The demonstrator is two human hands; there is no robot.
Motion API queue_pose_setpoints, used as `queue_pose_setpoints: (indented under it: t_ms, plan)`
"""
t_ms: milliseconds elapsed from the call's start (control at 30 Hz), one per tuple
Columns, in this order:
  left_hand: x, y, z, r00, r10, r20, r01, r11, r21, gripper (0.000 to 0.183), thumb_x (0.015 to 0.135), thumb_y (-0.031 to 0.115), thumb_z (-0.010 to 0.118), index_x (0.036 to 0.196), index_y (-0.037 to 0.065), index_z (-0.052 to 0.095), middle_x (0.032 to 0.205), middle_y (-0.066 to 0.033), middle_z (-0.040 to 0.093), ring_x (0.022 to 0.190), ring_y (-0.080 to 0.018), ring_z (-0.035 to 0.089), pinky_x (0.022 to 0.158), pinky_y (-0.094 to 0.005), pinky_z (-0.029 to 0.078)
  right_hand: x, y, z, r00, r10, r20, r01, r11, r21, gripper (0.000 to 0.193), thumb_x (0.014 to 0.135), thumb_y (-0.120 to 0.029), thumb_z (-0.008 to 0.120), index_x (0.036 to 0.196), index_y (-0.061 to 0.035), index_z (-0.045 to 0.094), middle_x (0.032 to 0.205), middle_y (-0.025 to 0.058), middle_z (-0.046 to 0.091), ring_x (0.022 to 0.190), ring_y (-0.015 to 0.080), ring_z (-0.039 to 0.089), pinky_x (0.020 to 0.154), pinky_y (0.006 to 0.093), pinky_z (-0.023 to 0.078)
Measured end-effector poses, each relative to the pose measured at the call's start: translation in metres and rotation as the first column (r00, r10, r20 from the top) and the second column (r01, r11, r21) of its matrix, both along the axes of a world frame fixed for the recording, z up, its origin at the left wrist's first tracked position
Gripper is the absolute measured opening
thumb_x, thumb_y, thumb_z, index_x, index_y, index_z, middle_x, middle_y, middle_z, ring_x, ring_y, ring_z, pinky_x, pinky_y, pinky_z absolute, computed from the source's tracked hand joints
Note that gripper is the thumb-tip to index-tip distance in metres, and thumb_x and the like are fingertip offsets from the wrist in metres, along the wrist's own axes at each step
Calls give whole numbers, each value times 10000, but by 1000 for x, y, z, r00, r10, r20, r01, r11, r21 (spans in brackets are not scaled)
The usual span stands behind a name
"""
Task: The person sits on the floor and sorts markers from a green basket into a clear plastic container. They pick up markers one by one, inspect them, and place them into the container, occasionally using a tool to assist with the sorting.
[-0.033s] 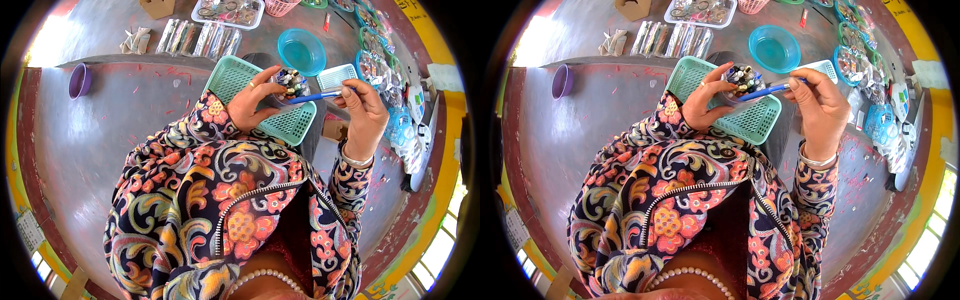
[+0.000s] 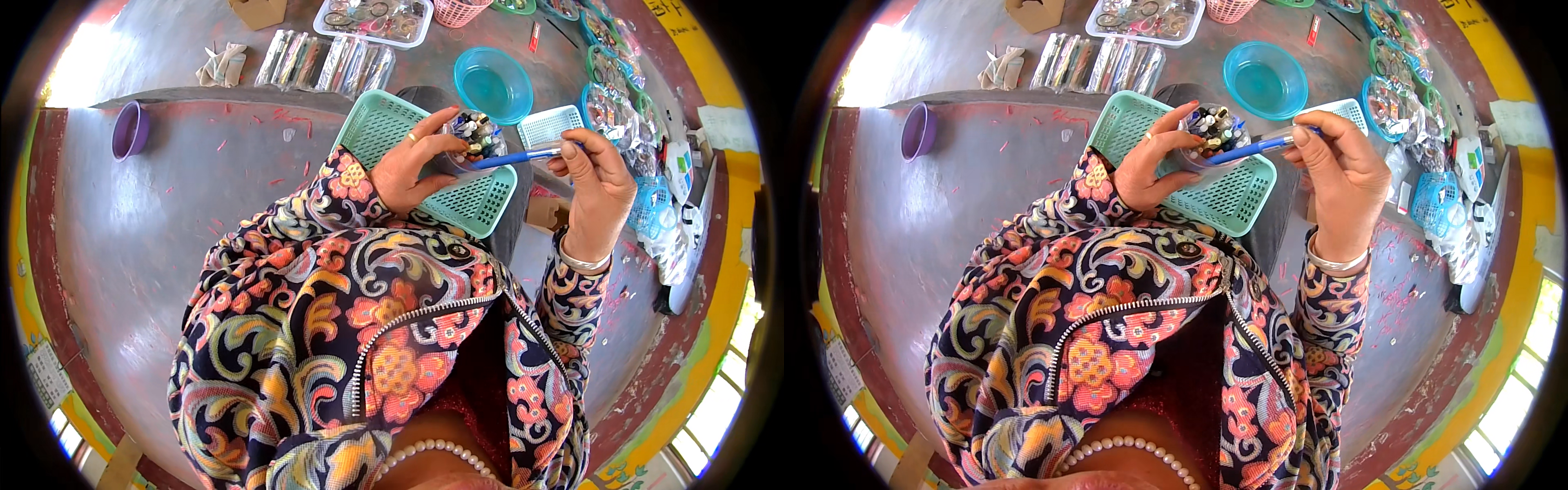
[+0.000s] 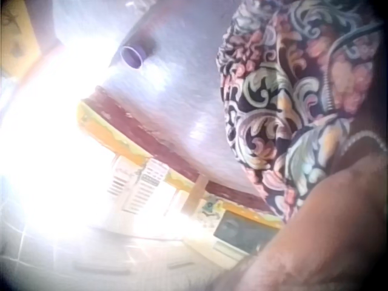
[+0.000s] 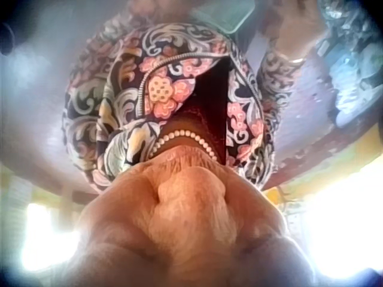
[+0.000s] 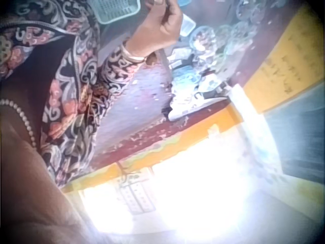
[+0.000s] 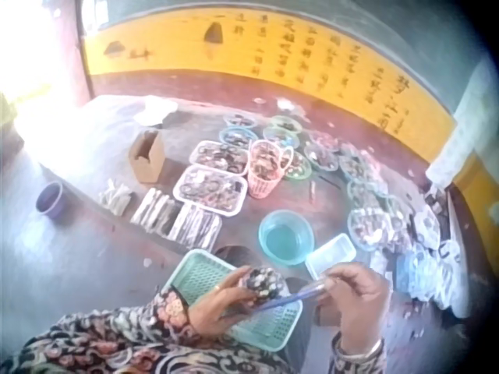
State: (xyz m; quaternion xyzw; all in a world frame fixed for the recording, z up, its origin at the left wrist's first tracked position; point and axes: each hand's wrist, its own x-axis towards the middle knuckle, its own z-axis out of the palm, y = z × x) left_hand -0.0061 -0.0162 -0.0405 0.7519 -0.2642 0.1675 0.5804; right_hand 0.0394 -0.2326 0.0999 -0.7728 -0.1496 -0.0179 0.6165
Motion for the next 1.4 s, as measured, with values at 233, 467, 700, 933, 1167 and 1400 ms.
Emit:
queue_pose_setpoints:
  t_ms: [233, 467, 700, 933, 1167, 1400]
  plan:
    - [4, -1, -7, 999, -27, 18, 27, 999, -31, 577, 706, -50, 706, 1224, 74, 484, 1442, -243, 295, 1157, -390, 512, 962, -413, 424, 20, -7, -8, 991, 59, -121, -39, 985, 165, 153, 876, -75, 654, 992, 23, 656, 806, 52, 661, 679, 118, 635, 625, 221, 494]
    - [3, -2, -6, 999, -48, 5, 48, 998, -45, 580, 711, -51, 705, 1230, 75, 479, 1423, -265, 299, 1249, -421, 428, 972, -426, 420, 28, -10, -18, 963, 80, -258, -16, 970, 243, 164, 874, -95, 659, 988, 23, 658, 799, 57, 666, 669, 125, 638, 619, 225, 494]
    - [2, -1, -2, 998, -51, 34, 52, 998, -36, 482, 777, -18, 694, 1210, 38, 488, 1447, -261, 294, 1161, -328, 522, 937, -383, 436, 23, 0, -8, 997, -12, -79, 7, 998, -68, 154, 871, -88, 664, 978, 23, 661, 756, 45, 652, 668, 108, 632, 593, 218, 493]
    - [3, 0, -3, 998, -65, 13, 66, 997, -29, 423, 833, 55, 680, 1202, 13, 478, 1296, -217, 481, 1337, -353, 352, 985, -403, 398, 18, 0, 12, 977, 211, -32, -213, 975, -71, 141, 828, -8, 682, 964, 24, 658, 857, 58, 643, 748, 115, 621, 652, 230, 489]
    - [3, 0, -4, 998, -64, 2, 64, 998, -23, 475, 820, 101, 693, 1244, 57, 486, 1416, -276, 318, 1235, -412, 452, 966, -409, 432, 33, 2, 33, 804, 595, -3, -586, 790, -179, 143, 773, 5, 701, 911, 19, 669, 877, 74, 645, 793, 123, 599, 695, 250, 461]
    - [3, 0, 2, 999, -41, 26, 41, 999, 2, 461, 827, 117, 687, 1244, 75, 494, 1417, -266, 323, 1223, -414, 459, 971, -411, 428, 21, 32, 20, 890, 368, -268, -424, 884, -197, 101, 809, -38, 702, 895, 4, 672, 723, 9, 650, 662, 47, 577, 576, 187, 447]
